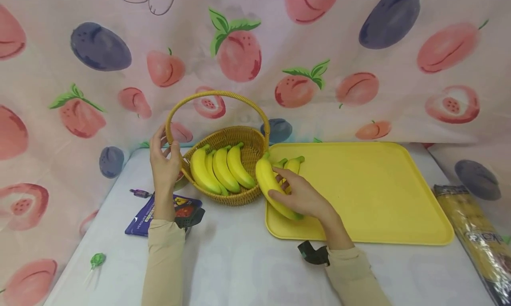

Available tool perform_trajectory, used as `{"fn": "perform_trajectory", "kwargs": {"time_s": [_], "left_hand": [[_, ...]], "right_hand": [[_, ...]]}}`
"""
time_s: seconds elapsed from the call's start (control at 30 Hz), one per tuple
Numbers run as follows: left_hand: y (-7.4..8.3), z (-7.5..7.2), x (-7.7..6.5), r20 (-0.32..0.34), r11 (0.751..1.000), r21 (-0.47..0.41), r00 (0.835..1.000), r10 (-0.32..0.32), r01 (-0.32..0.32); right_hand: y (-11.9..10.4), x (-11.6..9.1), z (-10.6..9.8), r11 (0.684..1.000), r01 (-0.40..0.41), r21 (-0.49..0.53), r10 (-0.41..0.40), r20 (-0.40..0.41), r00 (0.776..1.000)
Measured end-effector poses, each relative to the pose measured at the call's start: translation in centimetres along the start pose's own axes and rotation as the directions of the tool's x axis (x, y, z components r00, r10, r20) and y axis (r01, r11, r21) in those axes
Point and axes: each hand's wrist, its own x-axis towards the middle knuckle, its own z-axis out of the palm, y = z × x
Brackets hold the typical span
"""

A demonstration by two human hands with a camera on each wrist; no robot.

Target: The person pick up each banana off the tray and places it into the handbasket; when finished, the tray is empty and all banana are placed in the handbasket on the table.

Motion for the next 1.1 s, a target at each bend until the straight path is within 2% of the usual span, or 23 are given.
{"fn": "perform_trajectory", "kwargs": {"time_s": [0.13,0.27,0.37,0.53,0.93,1.1], "left_hand": [[0.0,0.0,0.0,0.001,1.000,-0.001,1.000,0.001,-0.001],[2.1,-0.2,-0.3,0.006,1.000,-0.019,1.000,-0.010,0.010],[2.4,-0.2,-0.3,0.008,0.999,-0.036,1.000,-0.016,0.016],[0.1,-0.1,0.1,0.003,0.999,-0.034,1.000,-0.004,0.004],[0.0,-0.2,0.0,0.011,1.000,-0.006,1.000,-0.002,0.002],[0.0,-0.2,0.0,0.012,1.000,-0.018,1.000,-0.006,0.006]], "right_hand": [[-0.8,0.9,0.7,1.000,0.017,0.006,-0.017,-0.013,1.000],[-1.9,2.2,1.3,1.000,0.024,0.017,-0.024,-0.016,1.000],[-2.6,3.3,1.7,1.000,0.005,0.018,-0.005,-0.018,1.000],[-3.5,5.2,2.1,1.000,-0.021,0.004,0.021,-0.025,0.999],[-5.6,9.7,2.7,0.995,-0.102,-0.006,0.102,0.020,0.995],[-6.4,11.5,3.2,0.993,-0.094,-0.071,0.096,0.030,0.995]]}}
